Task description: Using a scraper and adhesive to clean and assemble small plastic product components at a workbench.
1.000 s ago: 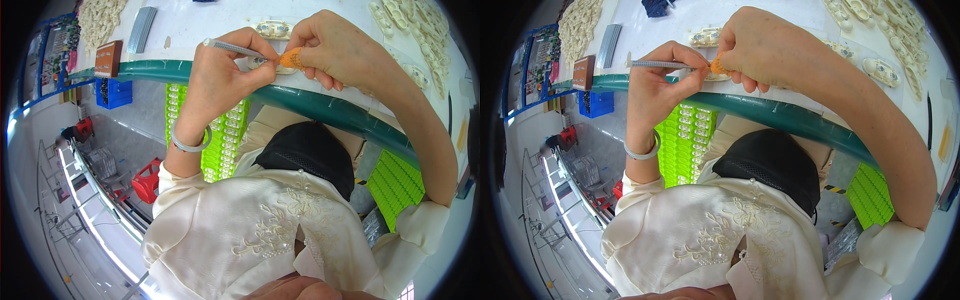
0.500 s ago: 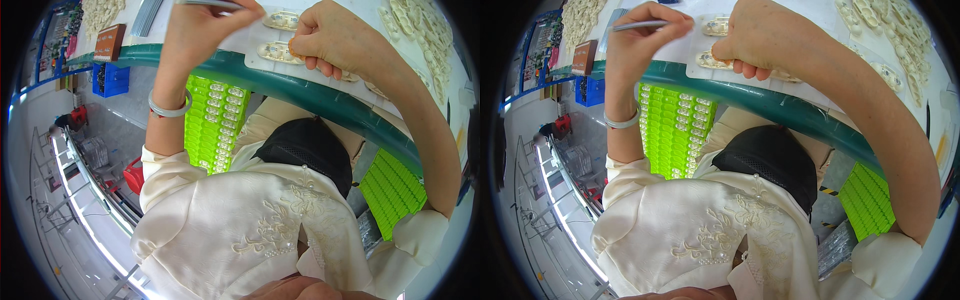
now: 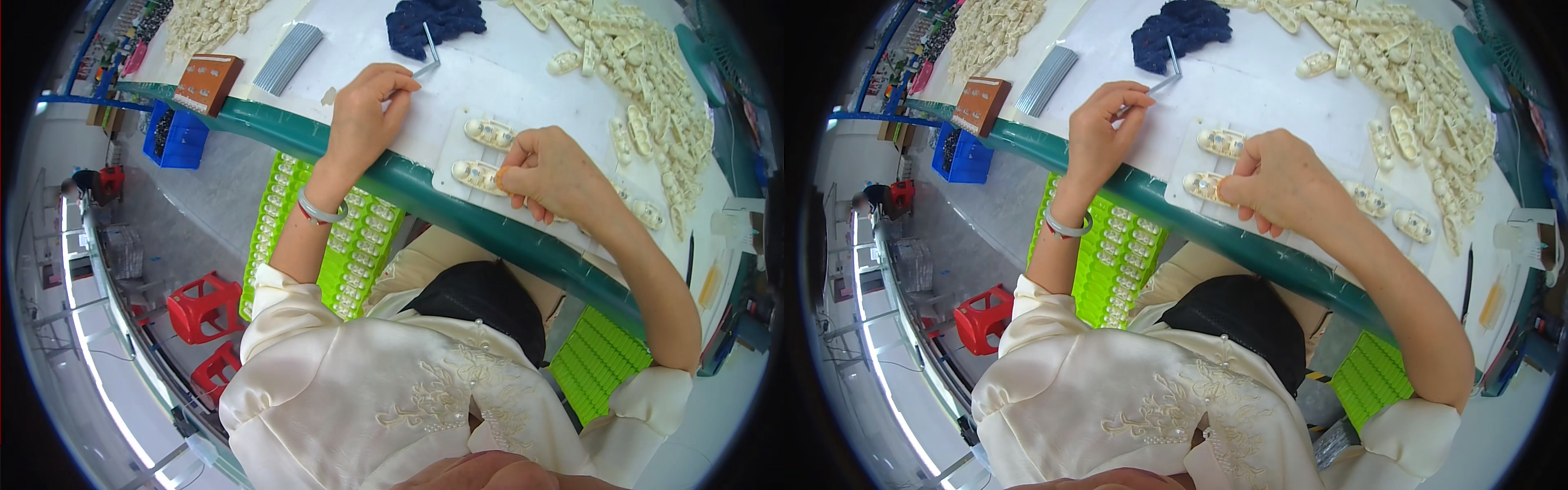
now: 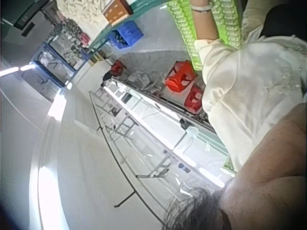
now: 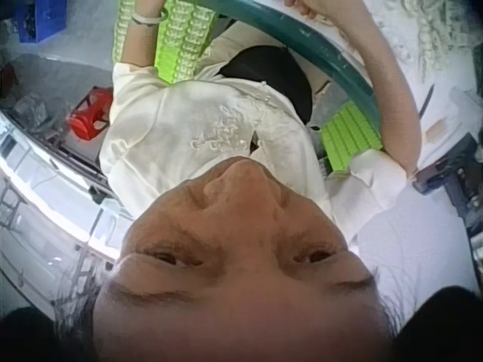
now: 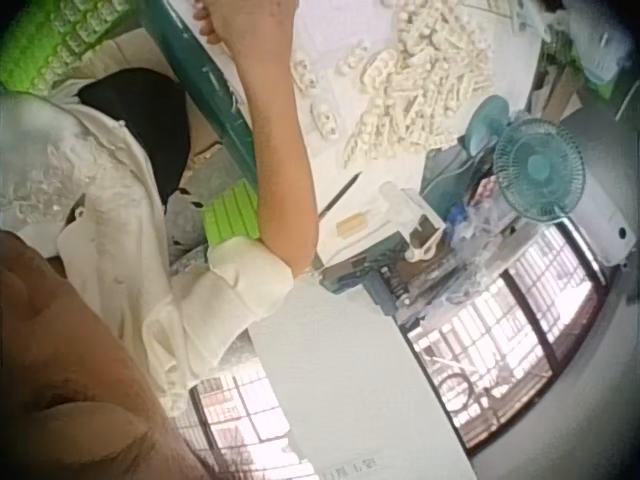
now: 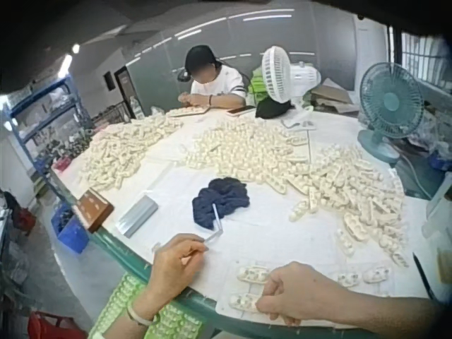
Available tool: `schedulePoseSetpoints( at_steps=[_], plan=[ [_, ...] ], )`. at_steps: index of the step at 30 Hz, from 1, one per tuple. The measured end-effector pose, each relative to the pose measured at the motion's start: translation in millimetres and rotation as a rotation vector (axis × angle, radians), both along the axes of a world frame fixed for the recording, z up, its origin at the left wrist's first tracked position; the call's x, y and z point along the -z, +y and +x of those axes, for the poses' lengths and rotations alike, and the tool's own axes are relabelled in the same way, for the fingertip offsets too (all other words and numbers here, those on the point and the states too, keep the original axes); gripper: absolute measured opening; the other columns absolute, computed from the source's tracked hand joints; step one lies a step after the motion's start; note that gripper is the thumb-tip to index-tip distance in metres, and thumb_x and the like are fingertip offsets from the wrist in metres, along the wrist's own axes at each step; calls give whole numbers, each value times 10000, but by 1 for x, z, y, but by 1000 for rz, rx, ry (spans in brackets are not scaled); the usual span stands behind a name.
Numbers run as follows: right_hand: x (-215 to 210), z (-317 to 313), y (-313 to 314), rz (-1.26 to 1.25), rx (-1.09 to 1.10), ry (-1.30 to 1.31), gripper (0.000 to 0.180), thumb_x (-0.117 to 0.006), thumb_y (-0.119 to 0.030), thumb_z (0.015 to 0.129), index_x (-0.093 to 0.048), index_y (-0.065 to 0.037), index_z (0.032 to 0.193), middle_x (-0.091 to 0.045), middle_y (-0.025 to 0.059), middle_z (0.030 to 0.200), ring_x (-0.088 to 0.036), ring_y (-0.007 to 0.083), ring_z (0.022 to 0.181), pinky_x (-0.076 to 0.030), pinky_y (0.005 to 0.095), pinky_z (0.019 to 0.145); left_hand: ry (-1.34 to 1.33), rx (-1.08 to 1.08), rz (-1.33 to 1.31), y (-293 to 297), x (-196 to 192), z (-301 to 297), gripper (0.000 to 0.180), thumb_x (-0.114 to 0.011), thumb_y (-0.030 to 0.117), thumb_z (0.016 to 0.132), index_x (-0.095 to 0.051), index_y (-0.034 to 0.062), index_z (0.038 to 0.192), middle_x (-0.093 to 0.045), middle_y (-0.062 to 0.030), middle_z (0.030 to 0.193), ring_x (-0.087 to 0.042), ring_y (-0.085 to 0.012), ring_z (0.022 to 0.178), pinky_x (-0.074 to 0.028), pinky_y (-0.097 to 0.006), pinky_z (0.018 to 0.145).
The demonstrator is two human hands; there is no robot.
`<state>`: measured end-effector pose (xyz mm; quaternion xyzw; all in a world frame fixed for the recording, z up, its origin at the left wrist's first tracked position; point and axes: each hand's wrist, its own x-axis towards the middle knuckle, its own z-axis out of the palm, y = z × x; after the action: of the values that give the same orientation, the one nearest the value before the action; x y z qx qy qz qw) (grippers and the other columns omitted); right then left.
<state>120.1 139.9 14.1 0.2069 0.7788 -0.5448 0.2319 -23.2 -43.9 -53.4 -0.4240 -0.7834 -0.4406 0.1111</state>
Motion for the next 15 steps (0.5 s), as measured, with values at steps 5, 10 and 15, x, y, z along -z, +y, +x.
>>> schedulePoseSetpoints(
  at_steps=[5, 10, 15],
  plan=[
    [-1, -1, 1, 16, 9, -23, 182, -623, -129, 735, -545, 32, 705, -586, 98, 581, -501, 113, 405, -426, 259, 371, -18, -46, -98, 1, -2, 16, 120, -671, 59, 731, -631, 14, 835, -615, -104, 946, -617, -240, 715, -506, -303, 647],
    [0, -2, 3, -23, 0, -7, 169, -606, -121, 734, -549, 37, 717, -587, 96, 588, -503, 112, 408, -432, 258, 378, 134, 120, -90, 1, -16, 33, 161, -713, 129, 705, -640, 45, 822, -602, -100, 983, -577, -255, 879, -483, -339, 754],
    [0, 0, 2, -42, 3, -3, 161, -587, -107, 738, -561, 52, 746, -590, 99, 602, -511, 114, 414, -435, 255, 380, 287, 380, -107, 0, -11, 57, 254, -746, 145, 635, -685, 144, 881, -571, -67, 1106, -492, -267, 1034, -424, -358, 881]
  ],
)
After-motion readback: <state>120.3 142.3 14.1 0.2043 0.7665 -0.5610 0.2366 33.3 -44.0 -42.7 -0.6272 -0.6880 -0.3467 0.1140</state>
